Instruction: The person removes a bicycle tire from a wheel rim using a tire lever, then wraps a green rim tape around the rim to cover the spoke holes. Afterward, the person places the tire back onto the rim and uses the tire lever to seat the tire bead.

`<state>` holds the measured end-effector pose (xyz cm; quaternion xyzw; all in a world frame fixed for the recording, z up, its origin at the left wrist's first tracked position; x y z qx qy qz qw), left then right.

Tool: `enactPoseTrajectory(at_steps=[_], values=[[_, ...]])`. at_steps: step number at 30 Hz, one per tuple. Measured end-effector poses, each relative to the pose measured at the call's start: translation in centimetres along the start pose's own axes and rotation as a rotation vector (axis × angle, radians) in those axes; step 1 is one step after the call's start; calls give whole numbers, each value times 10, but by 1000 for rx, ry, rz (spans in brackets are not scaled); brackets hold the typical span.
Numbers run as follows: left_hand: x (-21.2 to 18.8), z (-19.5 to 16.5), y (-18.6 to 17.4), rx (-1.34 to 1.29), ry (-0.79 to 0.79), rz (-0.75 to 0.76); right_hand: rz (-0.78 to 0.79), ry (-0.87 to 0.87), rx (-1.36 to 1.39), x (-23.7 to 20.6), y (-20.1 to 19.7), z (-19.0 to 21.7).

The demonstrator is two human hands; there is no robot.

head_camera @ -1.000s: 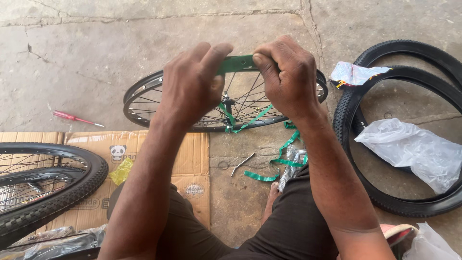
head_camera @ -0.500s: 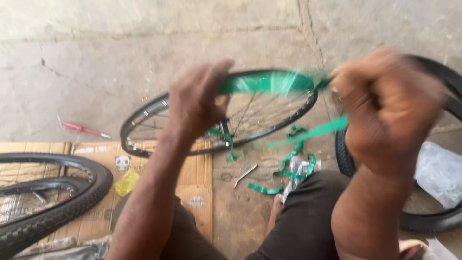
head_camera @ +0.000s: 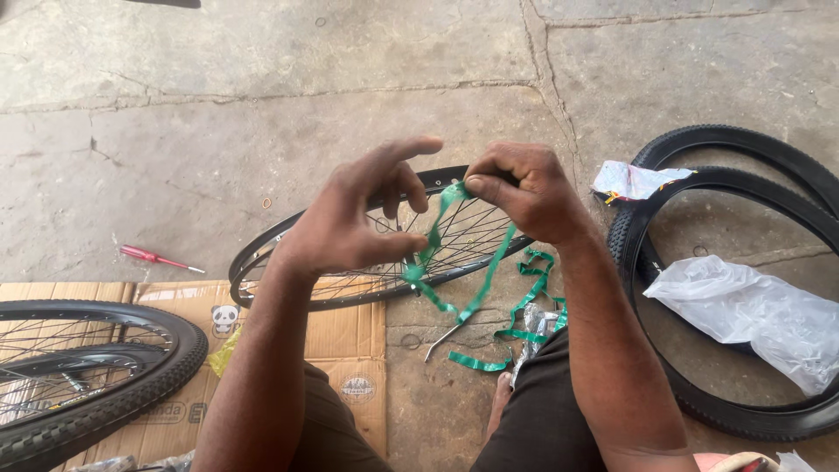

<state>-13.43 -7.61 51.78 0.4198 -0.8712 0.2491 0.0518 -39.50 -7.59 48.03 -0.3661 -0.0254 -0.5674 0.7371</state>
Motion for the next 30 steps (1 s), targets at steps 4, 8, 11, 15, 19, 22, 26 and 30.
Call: enactPoseTrajectory(at_steps=[4,8,11,15,19,22,26,30], values=[[2,-2,3,-194,-88,-30,78,-47,26,6,2,9],[8,-5,16,125,-65,-53,223,-169,159,9,4,18],[9,-8,22,36,-1,-8,169,-198,185,6,8,21],[6,-4,19,16,-88,-33,10,-83,283,6,12,19],[8,8,14,-146,-35,-277,-114,132,208,10,8,13],[11,22,15,-428,-83,-437,-127,237,240,10,4,11],[12,25,17,435,-20,-622,-189,282,352,6,1,14],[10,24,20,621,114,-608,-181,349,431,2,1,20]])
Point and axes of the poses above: each hand's wrist, its own x-axis towards the middle knuckle, its own y-axis out of the palm, z = x × y, the point moved 2 cm from there along x, towards the middle knuckle, and after that the axes turned 5 degrees about -y, right-handed, at the moved point
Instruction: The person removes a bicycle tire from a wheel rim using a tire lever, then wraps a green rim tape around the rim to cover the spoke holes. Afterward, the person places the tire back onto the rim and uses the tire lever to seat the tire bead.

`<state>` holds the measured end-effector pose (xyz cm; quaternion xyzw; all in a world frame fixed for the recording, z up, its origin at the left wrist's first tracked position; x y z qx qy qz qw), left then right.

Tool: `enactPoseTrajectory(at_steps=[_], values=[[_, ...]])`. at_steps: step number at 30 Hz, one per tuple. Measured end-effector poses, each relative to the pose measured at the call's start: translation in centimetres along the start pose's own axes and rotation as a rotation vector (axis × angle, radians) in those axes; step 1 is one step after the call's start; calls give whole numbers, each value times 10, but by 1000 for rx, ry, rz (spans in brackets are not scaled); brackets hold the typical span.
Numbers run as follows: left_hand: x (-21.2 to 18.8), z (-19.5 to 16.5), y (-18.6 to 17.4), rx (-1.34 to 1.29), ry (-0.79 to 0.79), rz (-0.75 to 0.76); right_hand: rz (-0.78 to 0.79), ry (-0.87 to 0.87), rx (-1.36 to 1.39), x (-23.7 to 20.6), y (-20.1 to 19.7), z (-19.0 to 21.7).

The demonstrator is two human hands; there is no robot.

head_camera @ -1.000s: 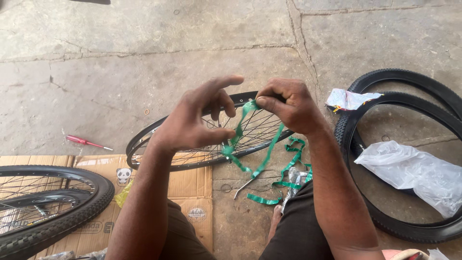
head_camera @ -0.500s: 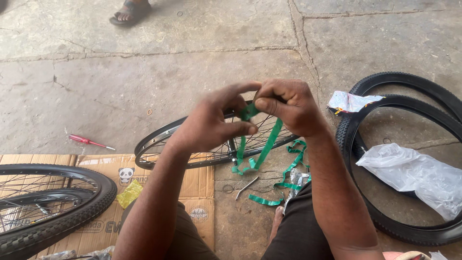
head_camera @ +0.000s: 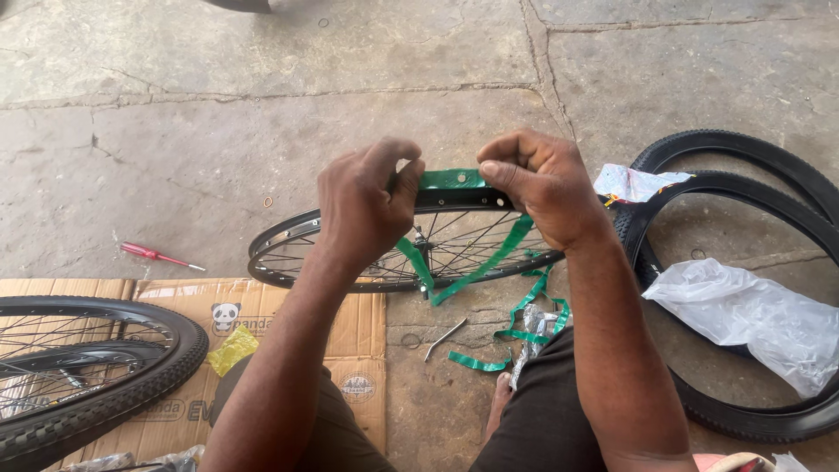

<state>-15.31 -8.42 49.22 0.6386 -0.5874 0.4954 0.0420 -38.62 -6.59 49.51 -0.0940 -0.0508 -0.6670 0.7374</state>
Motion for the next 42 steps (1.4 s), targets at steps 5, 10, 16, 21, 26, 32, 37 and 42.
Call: enactPoseTrajectory(at_steps=[5,10,16,21,26,32,37,42], values=[[-1,-2,-2,-5,93,16,-65,37,-405,-6,0,6],[0,-2,-2,2,137,55,-79,-8,-567,-7,1,8],[-3,0,-5,-46,102,16,-47,-10,-368,-9,-5,1],[-5,-4,5,33,37,20,-64,1,-243,-7,-11,-1],[-11,-10,9,104,31,-4,-74,76,-41,-4,-11,0],[-17,-16,10,58,98,-28,5,135,-306,-4,-21,3],[-17,-19,11,2,91,-4,71,68,-296,-1,-30,-10],[-10,-15,8,76,-29,96,84,42,-334,-1,-25,-22]])
Point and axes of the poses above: each hand's wrist, its own x-axis towards the middle knuckle, its own y-axis out of the palm, z = x × y, the point moved 2 cm from there along x, towards the middle knuckle, and after that the axes turned 5 degrees about -y, right-handed, at the moved point
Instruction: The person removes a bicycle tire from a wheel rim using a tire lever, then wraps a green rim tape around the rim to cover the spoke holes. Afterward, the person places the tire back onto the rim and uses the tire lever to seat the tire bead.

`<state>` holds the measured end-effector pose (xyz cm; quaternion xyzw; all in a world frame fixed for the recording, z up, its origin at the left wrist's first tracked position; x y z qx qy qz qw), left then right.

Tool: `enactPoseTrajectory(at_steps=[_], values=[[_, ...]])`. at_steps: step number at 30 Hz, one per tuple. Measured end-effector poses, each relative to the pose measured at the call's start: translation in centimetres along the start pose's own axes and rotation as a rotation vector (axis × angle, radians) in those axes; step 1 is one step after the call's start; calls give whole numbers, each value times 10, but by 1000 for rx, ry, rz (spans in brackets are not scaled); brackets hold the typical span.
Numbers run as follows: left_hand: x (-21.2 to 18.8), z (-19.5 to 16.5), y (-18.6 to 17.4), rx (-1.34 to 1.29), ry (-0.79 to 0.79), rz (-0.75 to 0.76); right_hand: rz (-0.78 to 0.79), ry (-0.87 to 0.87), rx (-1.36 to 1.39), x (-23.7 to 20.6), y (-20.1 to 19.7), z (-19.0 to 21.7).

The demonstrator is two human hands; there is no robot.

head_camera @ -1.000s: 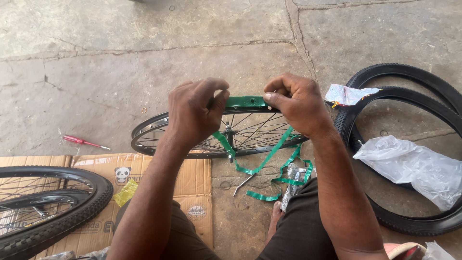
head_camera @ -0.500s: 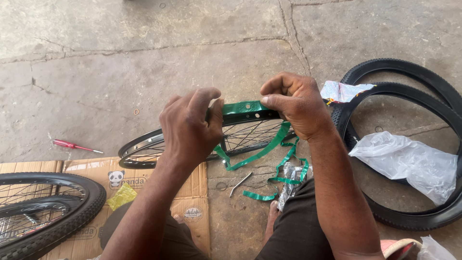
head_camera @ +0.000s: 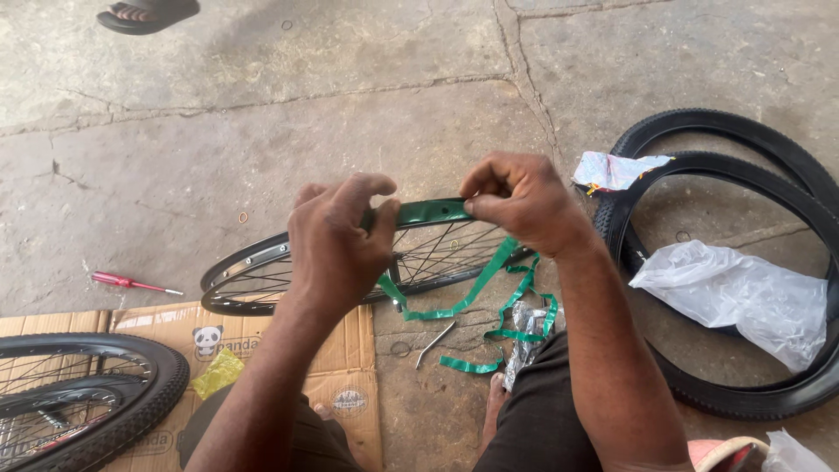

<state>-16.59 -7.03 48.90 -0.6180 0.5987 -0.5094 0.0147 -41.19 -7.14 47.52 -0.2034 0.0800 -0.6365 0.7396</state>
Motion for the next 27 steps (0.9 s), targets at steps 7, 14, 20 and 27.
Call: enactPoseTrajectory(at_steps=[7,14,20,27], values=[[13,13,-15,-200,-166,257,-3,-6,-77,-2,5,19],[20,13,-22,-234,-266,344,-97,-4,-193,-5,14,31],[18,12,-24,-220,-236,338,-108,91,-375,-6,18,44],[15,23,-17,-219,-258,341,-42,-537,-720,-6,34,61]])
Point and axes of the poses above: each hand's wrist, its own x-axis towards the middle knuckle, its own y-axis out of the palm, z = x × y, the point moved 2 cm from there along x, towards the middle knuckle, and after that the axes turned 5 degrees about -y, right-handed, at the moved point
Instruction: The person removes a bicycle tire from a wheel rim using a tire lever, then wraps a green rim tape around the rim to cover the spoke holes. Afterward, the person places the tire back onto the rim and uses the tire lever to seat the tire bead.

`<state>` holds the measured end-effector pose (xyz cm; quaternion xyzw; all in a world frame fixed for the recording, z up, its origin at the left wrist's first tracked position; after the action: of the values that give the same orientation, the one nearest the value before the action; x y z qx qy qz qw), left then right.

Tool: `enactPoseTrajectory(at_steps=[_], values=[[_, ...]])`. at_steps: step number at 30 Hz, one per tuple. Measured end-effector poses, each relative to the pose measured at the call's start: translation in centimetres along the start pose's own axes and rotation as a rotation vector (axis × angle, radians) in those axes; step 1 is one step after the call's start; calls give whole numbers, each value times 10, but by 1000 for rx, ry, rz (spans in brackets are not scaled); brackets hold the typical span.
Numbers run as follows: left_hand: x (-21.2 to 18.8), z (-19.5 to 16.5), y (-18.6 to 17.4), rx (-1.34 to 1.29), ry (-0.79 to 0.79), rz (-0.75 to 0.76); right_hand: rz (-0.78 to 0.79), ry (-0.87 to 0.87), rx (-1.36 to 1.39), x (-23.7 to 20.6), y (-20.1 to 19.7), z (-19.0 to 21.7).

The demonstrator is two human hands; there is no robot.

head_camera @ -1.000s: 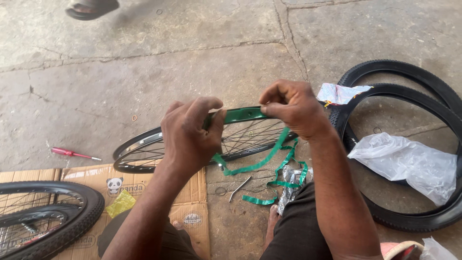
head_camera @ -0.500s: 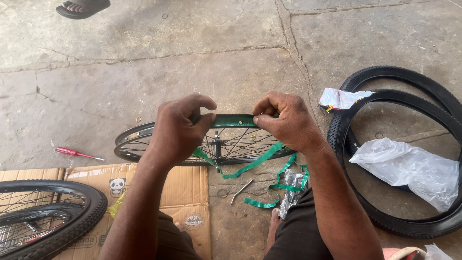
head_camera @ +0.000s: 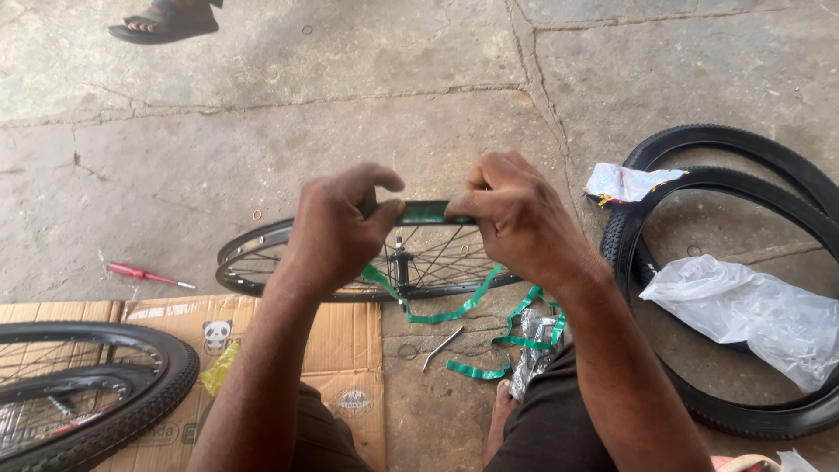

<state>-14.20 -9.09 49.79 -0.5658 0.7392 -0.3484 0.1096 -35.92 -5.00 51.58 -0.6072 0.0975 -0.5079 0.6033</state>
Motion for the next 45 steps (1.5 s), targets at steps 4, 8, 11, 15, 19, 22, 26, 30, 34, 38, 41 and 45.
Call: enactPoseTrajectory(at_steps=[4,8,11,15,19,22,26,30,34,38,41,45], values=[[2,14,-3,-23,-38,-51,49,-91,-141,3,-2,5],[8,31,-4,-20,68,-193,47,-94,-323,10,29,9],[13,43,-8,-74,109,-249,-244,-120,-422,19,77,-1],[6,52,-47,-281,12,-213,-496,-127,-511,20,128,-42],[-19,43,-77,-421,-104,-179,-586,-80,-490,30,136,-85],[-27,40,-61,-537,-243,-61,-630,-92,-425,35,126,-96],[-16,43,-47,-1072,-149,-120,-639,-93,-362,30,114,-91],[-7,18,-45,-1361,-216,-205,-644,-105,-344,29,110,-92],[-26,-37,11,-929,-364,-69,-652,-4,-409,34,110,-108],[-28,-23,49,-1368,-353,-5,-674,-50,-370,26,110,-120],[-17,16,43,-1442,-253,-109,-701,-60,-374,21,107,-129],[4,52,9,-653,106,-506,-720,-50,-344,20,105,-131]])
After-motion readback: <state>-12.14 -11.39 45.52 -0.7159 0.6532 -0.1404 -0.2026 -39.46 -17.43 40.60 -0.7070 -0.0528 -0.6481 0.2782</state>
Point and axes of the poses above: each hand's wrist, its own x-axis towards the middle knuckle, its own y-axis out of the palm, z = x × y, the point moved 2 cm from there along x, towards the middle knuckle, and after that the axes turned 5 degrees about -y, right-handed, at the moved point
